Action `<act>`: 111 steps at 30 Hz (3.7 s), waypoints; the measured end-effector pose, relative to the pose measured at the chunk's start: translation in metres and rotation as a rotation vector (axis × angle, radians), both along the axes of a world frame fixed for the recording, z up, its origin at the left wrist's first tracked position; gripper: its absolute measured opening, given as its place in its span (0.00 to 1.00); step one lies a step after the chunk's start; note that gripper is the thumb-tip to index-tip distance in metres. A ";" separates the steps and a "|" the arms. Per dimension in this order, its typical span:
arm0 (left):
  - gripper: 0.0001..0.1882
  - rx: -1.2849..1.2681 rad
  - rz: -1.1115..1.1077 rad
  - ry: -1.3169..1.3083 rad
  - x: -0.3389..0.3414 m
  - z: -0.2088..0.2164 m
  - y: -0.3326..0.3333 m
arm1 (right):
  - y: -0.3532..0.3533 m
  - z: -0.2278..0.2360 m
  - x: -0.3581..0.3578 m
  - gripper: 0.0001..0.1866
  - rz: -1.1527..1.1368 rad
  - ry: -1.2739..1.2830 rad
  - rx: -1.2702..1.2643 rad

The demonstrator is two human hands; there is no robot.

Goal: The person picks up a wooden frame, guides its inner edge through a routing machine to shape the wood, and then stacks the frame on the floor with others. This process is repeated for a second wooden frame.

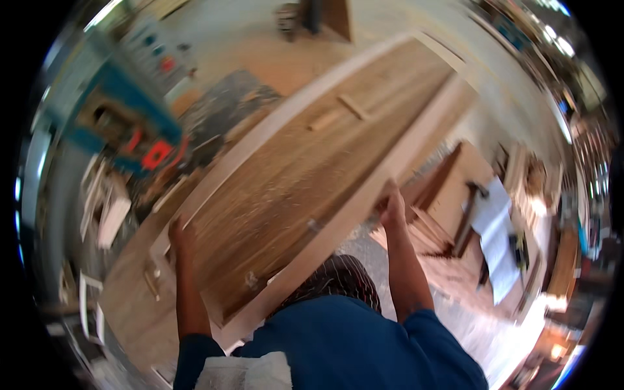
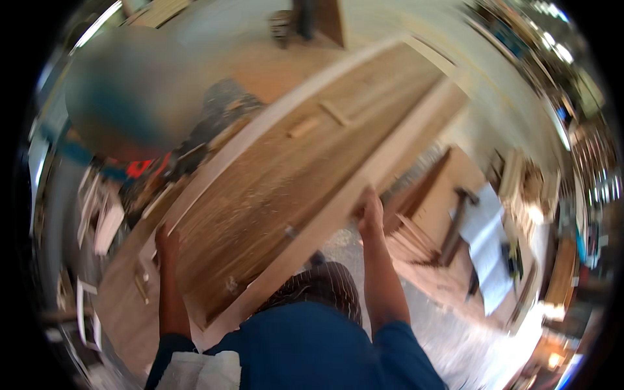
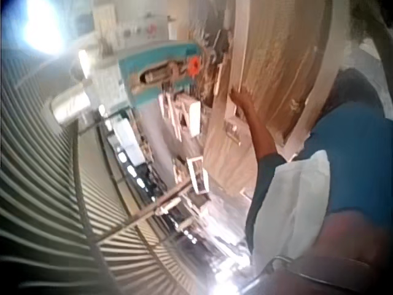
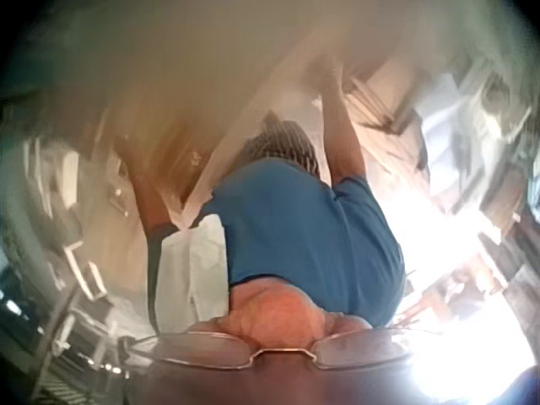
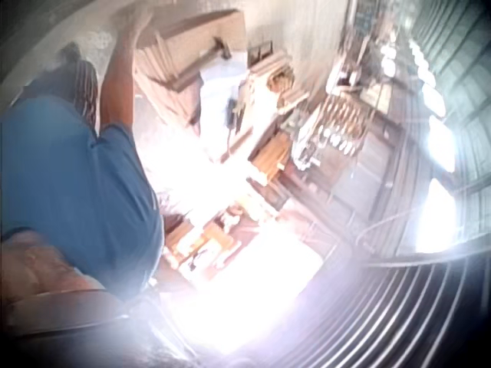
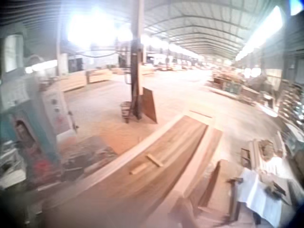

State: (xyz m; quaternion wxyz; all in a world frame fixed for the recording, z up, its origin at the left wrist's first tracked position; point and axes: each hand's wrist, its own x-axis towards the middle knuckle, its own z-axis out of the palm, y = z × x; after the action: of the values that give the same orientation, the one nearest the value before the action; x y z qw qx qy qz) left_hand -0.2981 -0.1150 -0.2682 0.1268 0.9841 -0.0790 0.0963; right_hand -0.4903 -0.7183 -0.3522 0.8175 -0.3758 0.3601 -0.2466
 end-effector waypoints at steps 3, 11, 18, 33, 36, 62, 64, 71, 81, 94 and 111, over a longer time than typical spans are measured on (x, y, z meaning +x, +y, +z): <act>0.22 -0.076 0.109 -0.037 -0.077 -0.004 -0.021 | 0.005 0.016 -0.002 0.24 0.109 -0.156 -0.006; 0.21 -0.261 0.266 0.183 -0.189 0.040 -0.018 | -0.007 0.026 -0.006 0.30 0.084 0.152 0.102; 0.16 -0.035 0.245 0.024 -0.197 0.030 0.009 | 0.024 0.027 -0.001 0.29 0.115 0.106 0.109; 0.16 -0.246 -0.442 0.287 -0.196 0.042 -0.204 | 0.073 0.013 -0.184 0.24 0.310 0.347 -0.187; 0.15 -0.286 -0.819 0.287 -0.223 0.065 -0.257 | 0.133 -0.009 -0.304 0.20 0.246 0.251 0.224; 0.21 0.747 -1.645 0.764 -0.539 -0.099 -0.476 | 0.262 -0.075 -0.858 0.10 -1.322 0.120 0.607; 0.21 0.774 -1.594 0.827 -0.569 -0.092 -0.504 | 0.274 -0.082 -0.889 0.10 -1.434 0.108 0.627; 0.23 0.999 -1.875 0.816 -0.655 -0.144 -0.646 | 0.256 -0.091 -0.933 0.10 -1.618 0.197 0.708; 0.24 0.954 -2.125 0.811 -0.899 -0.166 -0.863 | 0.304 -0.143 -0.886 0.07 -1.576 0.570 1.091; 0.21 0.993 -2.029 0.852 -1.034 -0.173 -0.956 | 0.182 -0.181 -0.989 0.14 -1.340 0.901 0.828; 0.29 1.495 -1.739 0.786 -1.202 -0.199 -0.929 | -0.001 -0.267 -1.267 0.15 -1.327 0.364 0.796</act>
State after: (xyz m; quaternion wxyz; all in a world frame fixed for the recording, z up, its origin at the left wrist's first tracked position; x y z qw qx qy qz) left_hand -1.4996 -1.0444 -0.4672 -0.4352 0.3947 -0.7058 -0.3958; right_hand -1.7569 -0.7192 -0.6195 0.5012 0.2031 0.6978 -0.4697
